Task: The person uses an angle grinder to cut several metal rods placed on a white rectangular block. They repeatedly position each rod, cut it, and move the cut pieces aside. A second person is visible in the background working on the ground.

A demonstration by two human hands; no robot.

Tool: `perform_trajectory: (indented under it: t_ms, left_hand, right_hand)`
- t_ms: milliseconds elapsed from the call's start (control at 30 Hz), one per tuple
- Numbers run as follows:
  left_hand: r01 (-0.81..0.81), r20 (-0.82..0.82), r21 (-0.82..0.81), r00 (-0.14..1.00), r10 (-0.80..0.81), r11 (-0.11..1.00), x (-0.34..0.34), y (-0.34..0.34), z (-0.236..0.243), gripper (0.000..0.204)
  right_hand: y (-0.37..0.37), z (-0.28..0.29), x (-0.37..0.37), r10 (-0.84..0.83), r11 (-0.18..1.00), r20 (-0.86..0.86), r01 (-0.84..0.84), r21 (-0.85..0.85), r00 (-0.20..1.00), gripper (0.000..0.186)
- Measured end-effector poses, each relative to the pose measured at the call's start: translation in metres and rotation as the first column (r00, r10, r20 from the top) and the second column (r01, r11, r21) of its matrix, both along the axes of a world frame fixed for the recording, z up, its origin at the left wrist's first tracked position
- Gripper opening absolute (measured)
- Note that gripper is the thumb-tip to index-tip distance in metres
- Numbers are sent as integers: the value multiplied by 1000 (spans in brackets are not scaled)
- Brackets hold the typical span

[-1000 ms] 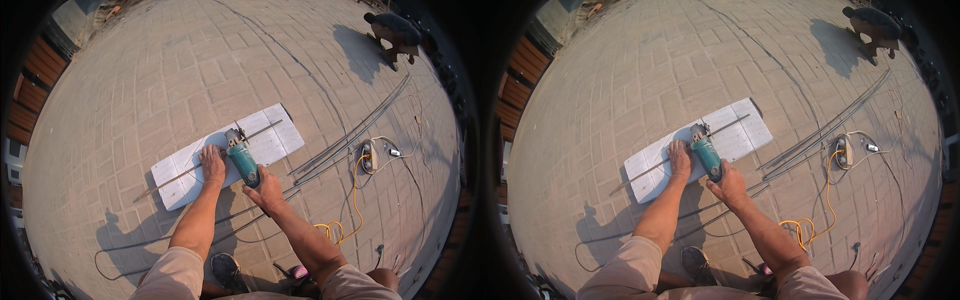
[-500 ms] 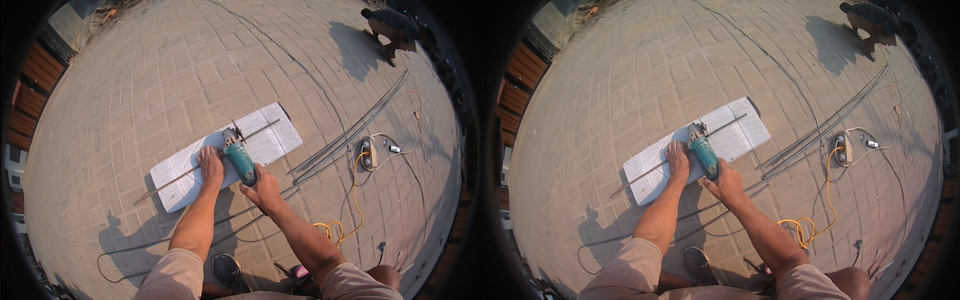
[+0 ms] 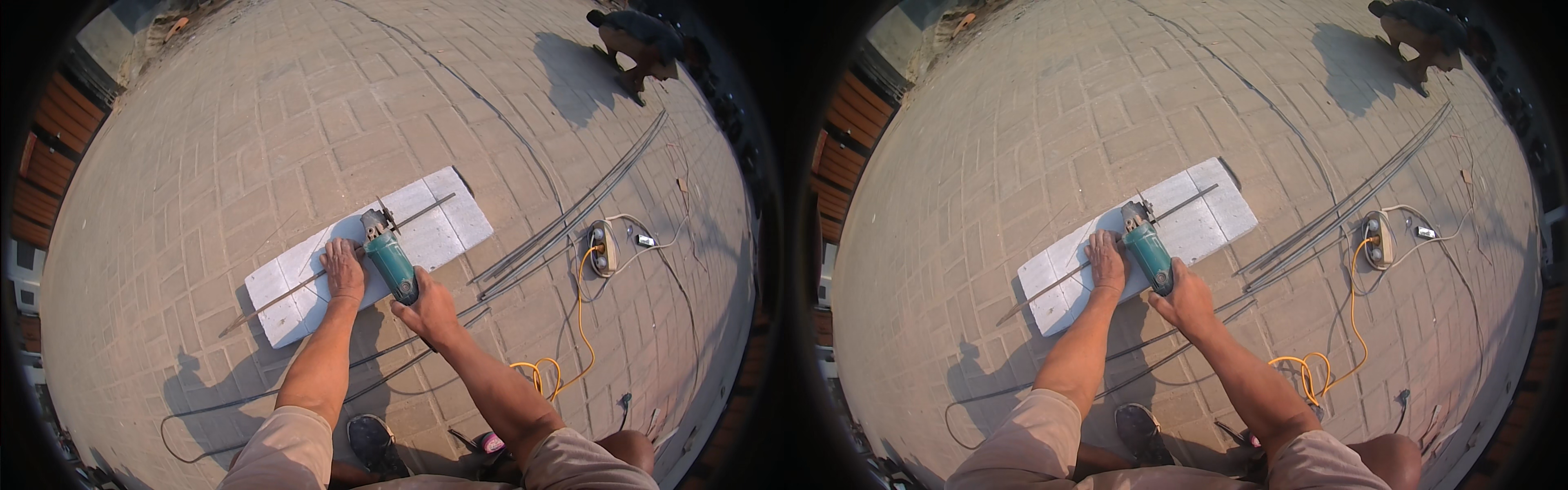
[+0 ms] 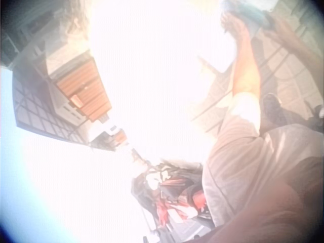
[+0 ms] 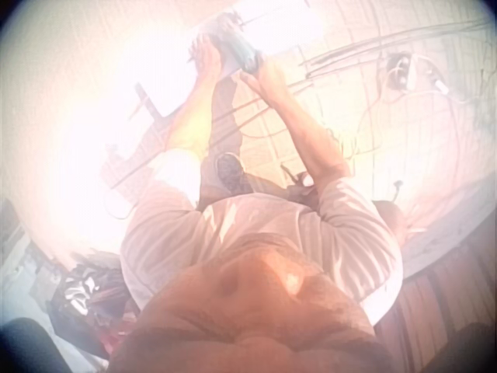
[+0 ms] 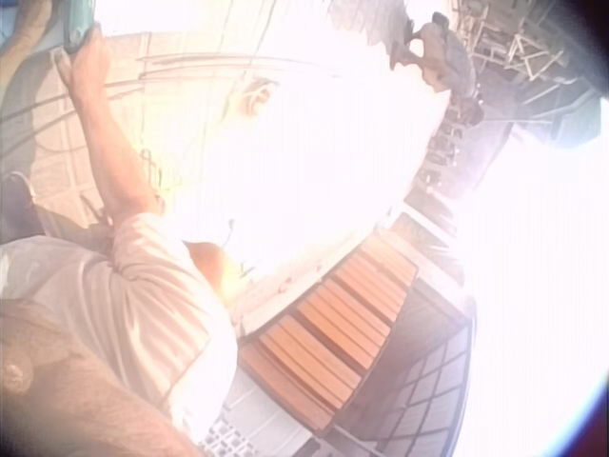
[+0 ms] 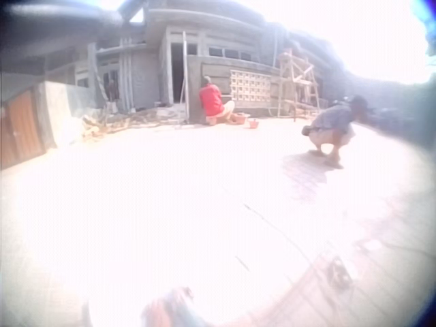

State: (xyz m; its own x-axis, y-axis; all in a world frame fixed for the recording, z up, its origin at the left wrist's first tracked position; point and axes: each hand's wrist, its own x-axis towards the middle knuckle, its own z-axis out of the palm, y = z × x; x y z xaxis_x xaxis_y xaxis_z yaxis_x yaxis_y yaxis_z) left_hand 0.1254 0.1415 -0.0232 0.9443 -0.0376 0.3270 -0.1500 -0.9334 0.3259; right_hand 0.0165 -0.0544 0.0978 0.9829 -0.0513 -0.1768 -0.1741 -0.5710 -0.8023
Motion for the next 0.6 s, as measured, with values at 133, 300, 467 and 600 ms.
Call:
perform_trajectory:
  t_ms: [133,300,467,600]
  left_hand:
    - [-3,7,25,1000,3,1000,0,0,-4,16]
    - [-4,18,34,1000,3,999,2,3,-7,18]
    - [11,-12,16,1000,-11,1000,1,2,-2,19]
    - [24,-34,-14,999,-24,1000,0,1,3,19]
  right_hand:
    - [1,-6,7,2,999,1,-2,-51,1000,79]
    - [0,-1,5,29,997,-50,-32,-70,998,72]
    - [-1,2,0,1,998,-72,-5,-55,997,80]
    - [-3,6,-2,5,998,-103,-12,-67,995,80]
